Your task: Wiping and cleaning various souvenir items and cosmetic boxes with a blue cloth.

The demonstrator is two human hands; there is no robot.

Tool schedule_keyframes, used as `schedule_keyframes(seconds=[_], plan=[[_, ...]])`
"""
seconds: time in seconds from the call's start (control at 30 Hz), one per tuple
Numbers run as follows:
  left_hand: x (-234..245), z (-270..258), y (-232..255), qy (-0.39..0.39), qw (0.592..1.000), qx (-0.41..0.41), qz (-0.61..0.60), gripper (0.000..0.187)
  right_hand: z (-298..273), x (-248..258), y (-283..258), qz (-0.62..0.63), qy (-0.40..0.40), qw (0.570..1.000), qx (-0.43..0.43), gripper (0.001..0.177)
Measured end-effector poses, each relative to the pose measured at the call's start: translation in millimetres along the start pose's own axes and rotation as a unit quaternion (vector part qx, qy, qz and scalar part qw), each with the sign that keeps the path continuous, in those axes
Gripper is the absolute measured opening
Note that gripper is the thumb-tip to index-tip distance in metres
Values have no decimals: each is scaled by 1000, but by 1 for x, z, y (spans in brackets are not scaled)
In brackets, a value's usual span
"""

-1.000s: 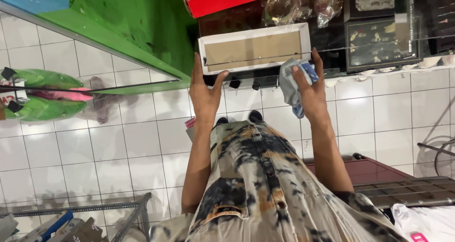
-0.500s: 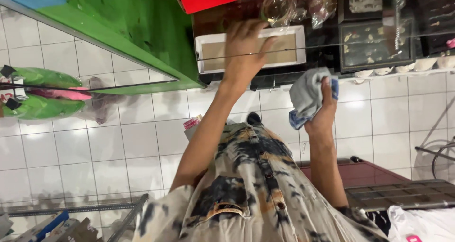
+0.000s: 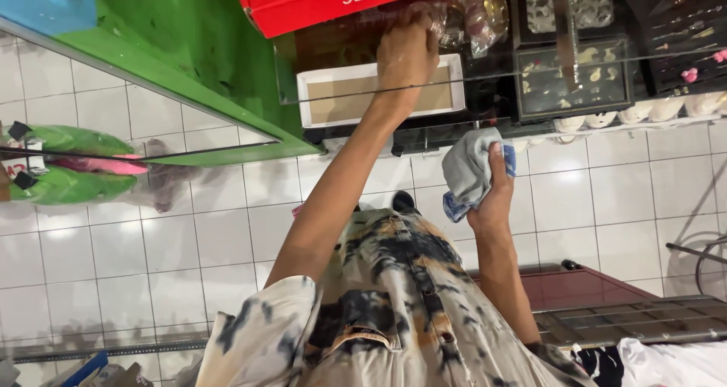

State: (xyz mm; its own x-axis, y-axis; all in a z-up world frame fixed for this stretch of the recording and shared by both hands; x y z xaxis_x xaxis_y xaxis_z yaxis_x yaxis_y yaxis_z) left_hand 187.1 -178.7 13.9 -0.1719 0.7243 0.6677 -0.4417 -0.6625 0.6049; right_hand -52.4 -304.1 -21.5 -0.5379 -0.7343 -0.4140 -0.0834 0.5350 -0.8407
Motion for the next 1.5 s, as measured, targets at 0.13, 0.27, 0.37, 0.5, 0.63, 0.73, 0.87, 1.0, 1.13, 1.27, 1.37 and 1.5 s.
schedule_keyframes(seconds=[0.13,0.27,0.37,0.5,0.63,0.73,0.87,1.0,1.13,1.27,1.37,1.5], plan=[[25,-5,11,-1,998,33,-56,14,1,-9,-9,16,-13,1000,-14,44],[79,-19,38,85,976,-1,-200,13,7,-17,-15,62,-47,997,-28,51],[119,-40,63,109,959,33,-260,12,9,-23,-19,18,-82,994,70,53],[139,-87,73,114,946,78,-294,15,-12,-75,-49,-44,-141,966,212,51],[148,-132,59,41,921,155,-356,14,-35,-108,-76,-331,-72,811,478,47],[162,-157,43,2,849,217,-482,15,-32,-120,-62,-340,-122,806,470,45],[177,-182,33,-48,822,235,-516,12,-9,-130,-35,-195,-213,929,232,36],[189,-203,22,-47,806,253,-533,18,9,-120,10,-146,-232,960,64,34],[202,-218,6,-61,739,264,-617,17,-1,-125,40,-61,-273,954,-105,39],[204,-235,-18,-29,678,262,-686,20,-20,-122,60,-44,-259,945,-195,42],[210,-232,-23,10,645,296,-705,23,-30,-131,59,-20,-264,955,-134,49],[189,-235,-40,31,638,278,-717,19,-39,-147,30,-65,-236,969,-15,63]])
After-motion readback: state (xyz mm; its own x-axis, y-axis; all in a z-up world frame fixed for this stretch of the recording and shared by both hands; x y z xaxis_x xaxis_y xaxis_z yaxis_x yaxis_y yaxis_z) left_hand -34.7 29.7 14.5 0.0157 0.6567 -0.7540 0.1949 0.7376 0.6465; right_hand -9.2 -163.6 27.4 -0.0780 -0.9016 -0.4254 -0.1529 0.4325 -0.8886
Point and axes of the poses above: each hand's wrist, its own z-axis towards the middle knuckle, its own x-axis out of the back of the hand, y = z × x, the point moved 5 cm from there along z, towards the middle knuckle, and after that the axes turned 6 degrees about -z, right-handed, at the moved point
